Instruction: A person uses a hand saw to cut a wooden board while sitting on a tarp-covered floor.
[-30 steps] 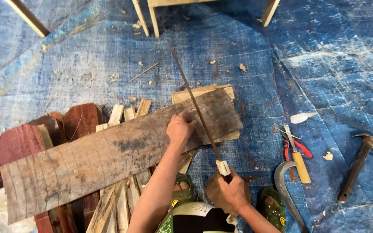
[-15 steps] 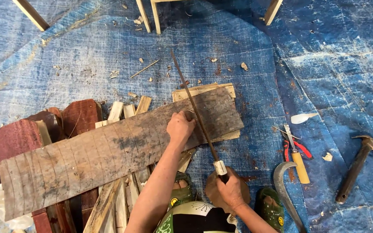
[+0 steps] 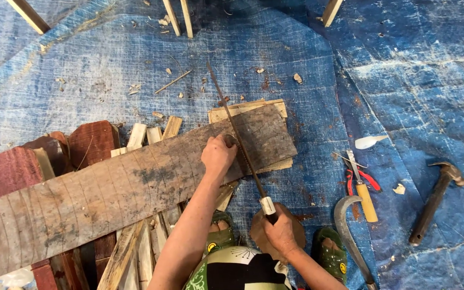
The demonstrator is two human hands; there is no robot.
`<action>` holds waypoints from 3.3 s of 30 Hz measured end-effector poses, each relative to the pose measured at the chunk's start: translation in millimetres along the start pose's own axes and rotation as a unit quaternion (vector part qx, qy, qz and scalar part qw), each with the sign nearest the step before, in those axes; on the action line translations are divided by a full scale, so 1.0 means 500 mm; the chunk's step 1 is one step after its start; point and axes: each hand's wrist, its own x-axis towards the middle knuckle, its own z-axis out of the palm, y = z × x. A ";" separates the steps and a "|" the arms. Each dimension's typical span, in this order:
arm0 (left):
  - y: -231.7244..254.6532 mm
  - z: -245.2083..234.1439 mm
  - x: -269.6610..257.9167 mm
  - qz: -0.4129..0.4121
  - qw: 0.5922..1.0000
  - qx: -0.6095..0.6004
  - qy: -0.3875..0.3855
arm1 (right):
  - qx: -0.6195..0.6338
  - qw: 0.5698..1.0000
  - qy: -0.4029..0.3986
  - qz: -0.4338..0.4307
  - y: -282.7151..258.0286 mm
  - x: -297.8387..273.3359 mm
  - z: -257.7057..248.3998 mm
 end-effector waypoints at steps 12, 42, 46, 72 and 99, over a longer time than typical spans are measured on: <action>-0.004 0.002 0.003 0.010 1.000 -0.017 0.018 | -0.022 1.000 0.008 0.010 0.016 0.002 0.020; -0.239 0.242 -0.361 0.337 0.933 0.102 -0.080 | -0.214 0.947 0.218 -0.099 -0.036 -0.032 0.001; -0.266 0.293 -0.356 0.337 0.914 0.165 -0.153 | -0.122 0.981 0.148 -0.039 0.050 0.011 0.059; -0.263 0.405 -0.351 -0.115 0.774 -0.443 -0.437 | -0.044 0.996 0.062 0.042 0.003 0.000 0.017; -0.675 -0.255 -0.791 -0.285 0.916 0.198 -0.203 | -0.071 0.992 0.082 0.057 0.117 0.088 0.139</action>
